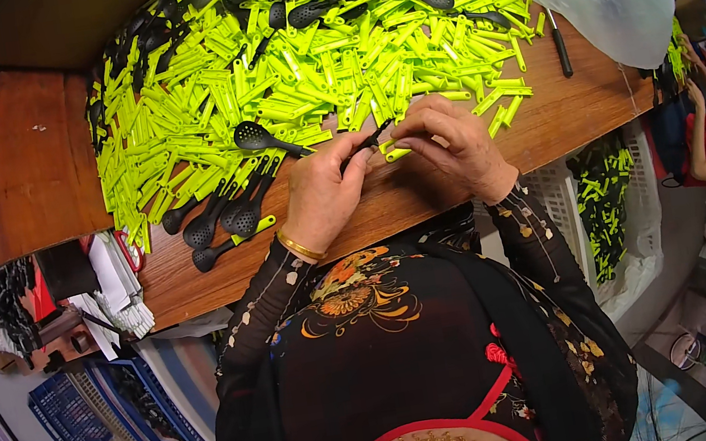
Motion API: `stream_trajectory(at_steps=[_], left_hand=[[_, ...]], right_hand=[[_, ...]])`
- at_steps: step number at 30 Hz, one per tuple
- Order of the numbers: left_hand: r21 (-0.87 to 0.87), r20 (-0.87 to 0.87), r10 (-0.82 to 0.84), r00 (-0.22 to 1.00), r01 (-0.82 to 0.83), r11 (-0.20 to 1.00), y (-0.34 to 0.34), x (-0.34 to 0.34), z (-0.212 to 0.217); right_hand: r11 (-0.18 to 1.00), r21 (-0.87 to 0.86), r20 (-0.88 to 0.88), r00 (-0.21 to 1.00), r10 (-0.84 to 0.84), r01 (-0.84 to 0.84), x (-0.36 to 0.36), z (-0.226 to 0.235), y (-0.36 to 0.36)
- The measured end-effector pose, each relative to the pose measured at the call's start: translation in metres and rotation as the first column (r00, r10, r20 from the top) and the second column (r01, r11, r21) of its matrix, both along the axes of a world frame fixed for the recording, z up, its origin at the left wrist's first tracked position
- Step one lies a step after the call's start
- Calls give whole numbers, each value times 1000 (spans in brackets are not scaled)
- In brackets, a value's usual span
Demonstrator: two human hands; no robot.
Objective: The person is assembling small yellow and black plastic components, using a small hammer to tap parts together.
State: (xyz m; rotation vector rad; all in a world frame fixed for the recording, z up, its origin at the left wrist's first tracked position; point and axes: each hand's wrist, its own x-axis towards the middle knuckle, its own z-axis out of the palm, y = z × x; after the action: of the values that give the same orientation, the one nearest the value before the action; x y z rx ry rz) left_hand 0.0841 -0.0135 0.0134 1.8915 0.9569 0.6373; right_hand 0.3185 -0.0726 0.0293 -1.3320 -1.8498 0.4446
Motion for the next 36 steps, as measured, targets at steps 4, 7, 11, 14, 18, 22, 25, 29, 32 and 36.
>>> stream_trajectory(at_steps=[4,7,11,14,18,22,25,29,32,36], left_hand=[[101,-61,-5,998,11,995,0,1,9],[162,-73,-29,997,41,986,-2,2,15],[-5,36,-18,999,19,1000,-10,4,16],[1,41,-50,998,50,999,-10,4,12],[3,57,-88,994,88,996,-12,0,5],[149,-114,-142,983,158,976,-7,-10,9],[-668,306,-171,937,339,663,13,-23,2],[-392,-147,-284,947,208,896,7,-9,31],[431,-314,-173,933,303,850,-1,-14,-6],[591,-447,55,893,249,767,18,-25,-24]], right_hand=[[1000,24,13,1000,4,-5,3,3,3],[1000,11,17,1000,26,-27,2,4,6],[1000,-12,67,998,-21,22,-4,4,6],[996,-14,50,995,-84,85,-12,9,4],[997,1,109,991,-76,77,-15,-4,-1],[995,16,206,974,-95,94,-16,-9,-1],[990,132,168,985,26,-49,-13,-8,0],[991,122,181,983,26,-49,-3,-9,0],[986,-23,97,982,-163,166,41,-28,4],[952,37,402,867,-294,305,79,-44,7]])
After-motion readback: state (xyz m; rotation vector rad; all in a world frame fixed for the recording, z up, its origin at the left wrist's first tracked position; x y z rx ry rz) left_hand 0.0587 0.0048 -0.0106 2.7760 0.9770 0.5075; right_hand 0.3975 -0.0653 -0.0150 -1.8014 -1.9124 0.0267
